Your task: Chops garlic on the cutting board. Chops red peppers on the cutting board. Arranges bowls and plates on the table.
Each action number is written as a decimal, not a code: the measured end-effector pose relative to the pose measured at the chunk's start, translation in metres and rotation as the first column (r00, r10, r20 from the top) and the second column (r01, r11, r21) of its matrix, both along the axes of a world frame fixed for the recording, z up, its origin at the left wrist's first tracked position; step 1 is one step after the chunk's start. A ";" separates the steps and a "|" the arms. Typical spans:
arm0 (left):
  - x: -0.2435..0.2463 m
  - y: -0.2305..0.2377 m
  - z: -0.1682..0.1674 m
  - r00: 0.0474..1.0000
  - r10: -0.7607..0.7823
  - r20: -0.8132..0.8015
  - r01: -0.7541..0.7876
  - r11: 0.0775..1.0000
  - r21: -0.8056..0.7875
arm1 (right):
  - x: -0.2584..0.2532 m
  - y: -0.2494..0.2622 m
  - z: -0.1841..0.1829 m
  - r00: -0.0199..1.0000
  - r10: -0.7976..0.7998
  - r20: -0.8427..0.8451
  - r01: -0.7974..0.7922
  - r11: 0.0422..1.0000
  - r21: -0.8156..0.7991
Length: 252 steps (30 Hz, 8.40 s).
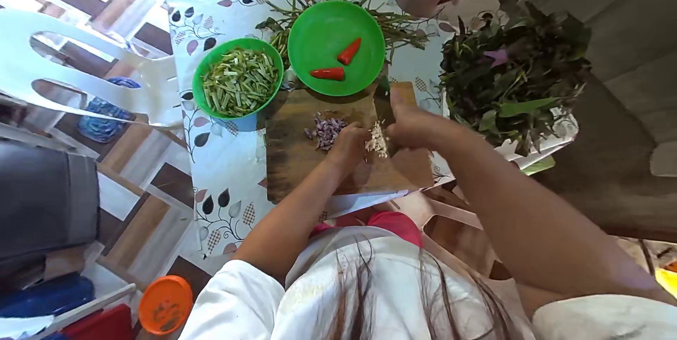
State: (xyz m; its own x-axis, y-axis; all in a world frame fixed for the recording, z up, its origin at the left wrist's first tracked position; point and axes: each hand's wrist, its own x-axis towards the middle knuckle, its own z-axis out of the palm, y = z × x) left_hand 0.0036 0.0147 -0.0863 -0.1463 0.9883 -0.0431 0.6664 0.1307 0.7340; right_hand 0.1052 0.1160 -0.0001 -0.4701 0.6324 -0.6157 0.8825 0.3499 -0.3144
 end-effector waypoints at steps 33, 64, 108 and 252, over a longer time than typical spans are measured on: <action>0.015 0.004 -0.001 1.000 -0.024 0.011 0.024 0.998 -0.059 | 0.015 -0.017 -0.029 0.960 -0.227 -0.162 0.227 0.974 -0.014; 0.011 0.016 0.011 0.993 0.058 0.102 -0.055 0.998 -0.026 | 0.018 -0.015 -0.020 0.980 -0.179 -0.090 0.182 0.983 0.020; 0.012 0.062 0.069 0.975 0.192 -0.114 -0.223 0.838 -0.498 | 0.092 0.159 0.103 0.977 -0.213 -0.007 0.184 0.828 0.530; 0.007 0.023 0.010 0.993 -0.117 -0.020 0.110 0.971 -0.211 | 0.016 -0.013 -0.014 0.975 -0.223 0.016 0.224 0.975 -0.017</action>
State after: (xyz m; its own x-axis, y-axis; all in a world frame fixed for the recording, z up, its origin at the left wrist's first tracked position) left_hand 0.0102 0.0376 -0.0761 -0.0381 0.9682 -0.2474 0.7088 0.2007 0.6762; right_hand 0.1210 0.1031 -0.0142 -0.3096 0.7089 -0.6338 0.9419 0.1374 -0.3064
